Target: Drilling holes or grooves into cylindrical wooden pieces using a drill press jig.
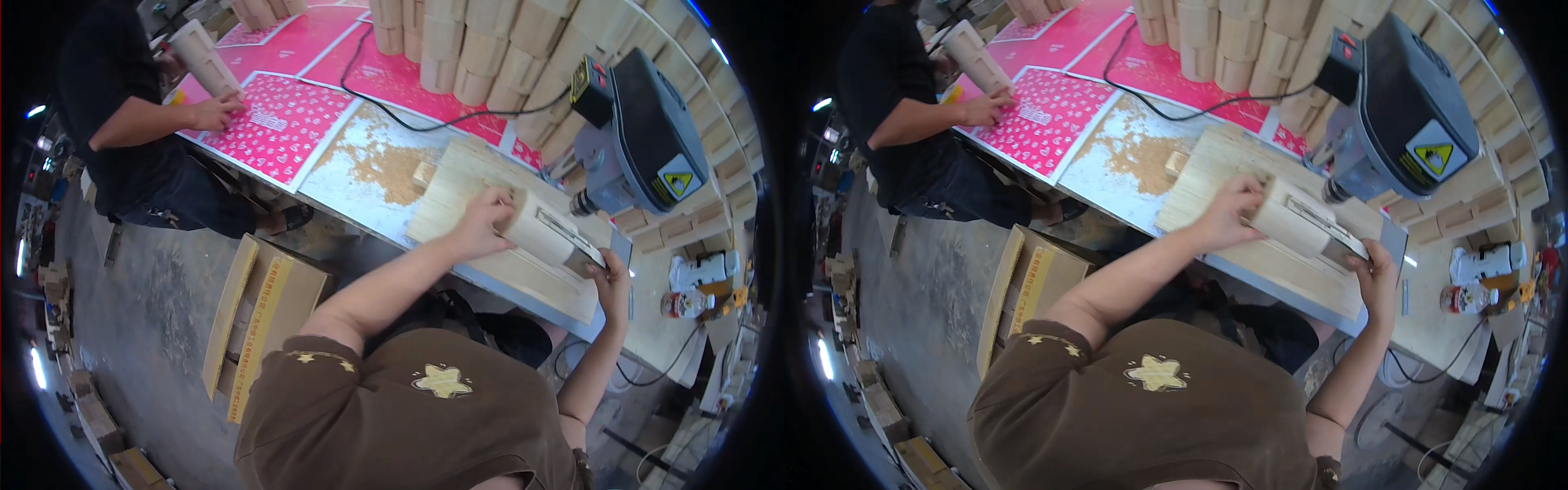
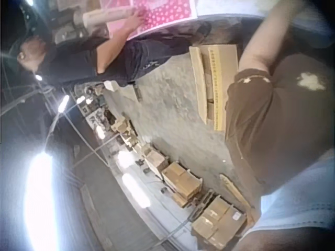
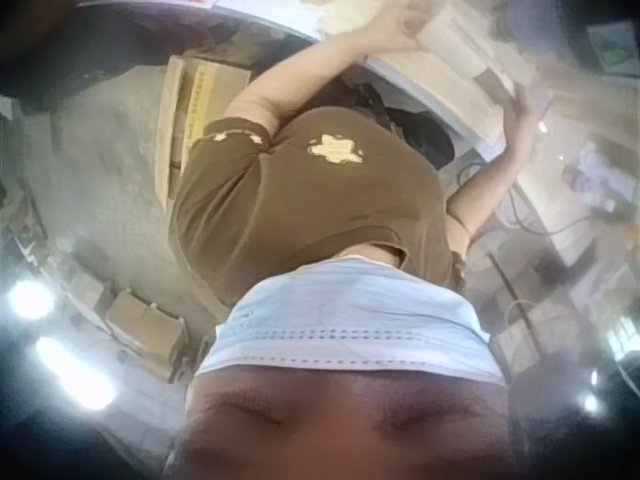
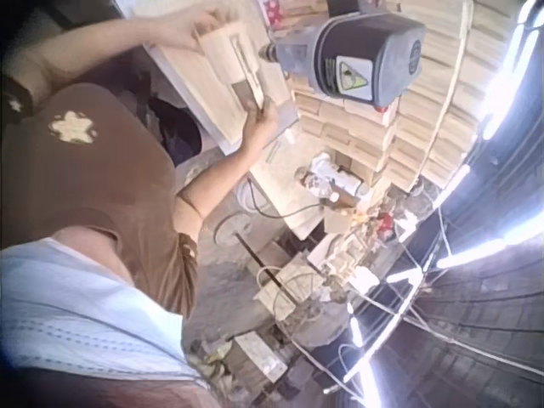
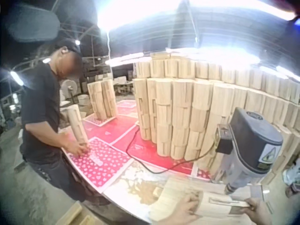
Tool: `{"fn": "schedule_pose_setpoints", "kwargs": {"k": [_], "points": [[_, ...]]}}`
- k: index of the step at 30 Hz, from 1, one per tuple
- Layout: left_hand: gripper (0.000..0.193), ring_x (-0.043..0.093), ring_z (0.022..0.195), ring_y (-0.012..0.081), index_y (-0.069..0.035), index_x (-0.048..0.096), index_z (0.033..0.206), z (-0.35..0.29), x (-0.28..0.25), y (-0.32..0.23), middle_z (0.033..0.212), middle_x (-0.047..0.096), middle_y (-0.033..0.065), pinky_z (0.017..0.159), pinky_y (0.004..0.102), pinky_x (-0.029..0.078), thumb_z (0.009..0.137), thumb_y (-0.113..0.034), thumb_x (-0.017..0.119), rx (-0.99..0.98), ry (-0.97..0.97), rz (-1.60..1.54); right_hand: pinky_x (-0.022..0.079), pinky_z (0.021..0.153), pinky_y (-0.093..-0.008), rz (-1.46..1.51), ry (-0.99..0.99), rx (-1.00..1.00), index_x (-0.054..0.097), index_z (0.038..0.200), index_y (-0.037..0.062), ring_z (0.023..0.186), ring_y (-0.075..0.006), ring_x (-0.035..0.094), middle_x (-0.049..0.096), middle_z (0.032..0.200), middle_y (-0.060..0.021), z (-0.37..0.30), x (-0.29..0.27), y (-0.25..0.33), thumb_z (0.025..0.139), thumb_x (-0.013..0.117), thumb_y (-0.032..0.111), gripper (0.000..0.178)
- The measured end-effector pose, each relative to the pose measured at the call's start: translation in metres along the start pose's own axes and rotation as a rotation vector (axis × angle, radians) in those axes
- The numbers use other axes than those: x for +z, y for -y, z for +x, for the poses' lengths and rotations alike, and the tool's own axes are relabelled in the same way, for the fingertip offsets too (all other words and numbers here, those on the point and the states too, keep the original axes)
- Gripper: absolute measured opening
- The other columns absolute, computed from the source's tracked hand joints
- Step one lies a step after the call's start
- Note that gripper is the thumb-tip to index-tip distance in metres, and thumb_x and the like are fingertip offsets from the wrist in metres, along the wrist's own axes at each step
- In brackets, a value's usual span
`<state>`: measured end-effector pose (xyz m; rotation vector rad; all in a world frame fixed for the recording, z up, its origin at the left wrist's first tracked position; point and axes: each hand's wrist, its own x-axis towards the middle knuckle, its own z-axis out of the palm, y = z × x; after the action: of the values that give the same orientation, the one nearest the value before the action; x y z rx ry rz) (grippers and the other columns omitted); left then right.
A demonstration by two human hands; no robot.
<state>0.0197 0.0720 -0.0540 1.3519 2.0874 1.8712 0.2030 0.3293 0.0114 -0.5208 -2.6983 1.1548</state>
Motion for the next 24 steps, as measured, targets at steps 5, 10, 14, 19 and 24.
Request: {"fn": "schedule_pose_setpoints", "kwargs": {"k": [5,10,14,19,24], "points": [[0.038,0.048,0.107,0.0236,-0.005,0.060,0.086,-0.001,-0.103,-0.033,0.112,0.047,0.0085,0.088,0.0354,0.044,0.055,-0.006,0.081,-0.112,-0.097,-0.095,0.042,0.068,-0.0227,0.117,-0.092,-0.020,0.059,0.093,-0.0001,0.076,-0.0098,0.053,0.058,0.080,-0.0020,-0.021,-0.001,0.008,0.074,0.065,-0.002,0.020],[0.037,0.049,0.112,0.0232,-0.001,0.063,0.087,-0.001,-0.240,-0.018,0.119,0.050,0.0119,0.088,0.0342,0.045,0.056,-0.013,0.080,-0.348,-0.301,0.360,0.039,0.065,-0.0214,0.049,-0.126,-0.072,0.059,0.094,0.0013,0.074,-0.0085,0.051,0.055,0.081,-0.0006,-0.038,0.008,0.003,0.074,0.068,0.001,0.022],[0.039,0.051,0.110,0.0247,0.003,0.063,0.090,0.008,-0.317,0.005,0.117,0.050,0.0152,0.091,0.0334,0.044,0.057,-0.012,0.079,-0.494,-0.416,0.353,0.040,0.067,-0.0207,0.194,-0.183,-0.032,0.058,0.096,0.0013,0.079,-0.0088,0.050,0.053,0.086,0.0001,-0.047,0.019,-0.006,0.075,0.069,0.003,0.024],[0.048,0.052,0.106,0.0281,0.005,0.064,0.097,0.017,-0.359,0.041,0.115,0.048,0.0170,0.091,0.0334,0.045,0.055,-0.014,0.077,-0.589,-0.516,0.992,0.041,0.077,-0.0208,0.236,-0.158,-0.021,0.057,0.105,0.0015,0.088,-0.0081,0.050,0.055,0.098,0.0008,-0.053,0.017,-0.021,0.079,0.067,0.002,0.028],[0.047,0.062,0.081,0.0242,0.005,0.065,0.091,0.037,-0.361,0.026,0.094,0.061,0.0165,0.070,0.0314,0.050,0.056,-0.023,0.078,-0.669,-0.467,0.960,0.041,0.076,-0.0217,0.263,-0.207,0.047,0.058,0.101,0.0019,0.085,-0.0095,0.050,0.054,0.093,0.0000,-0.058,0.022,-0.009,0.077,0.068,0.003,0.026]]}}
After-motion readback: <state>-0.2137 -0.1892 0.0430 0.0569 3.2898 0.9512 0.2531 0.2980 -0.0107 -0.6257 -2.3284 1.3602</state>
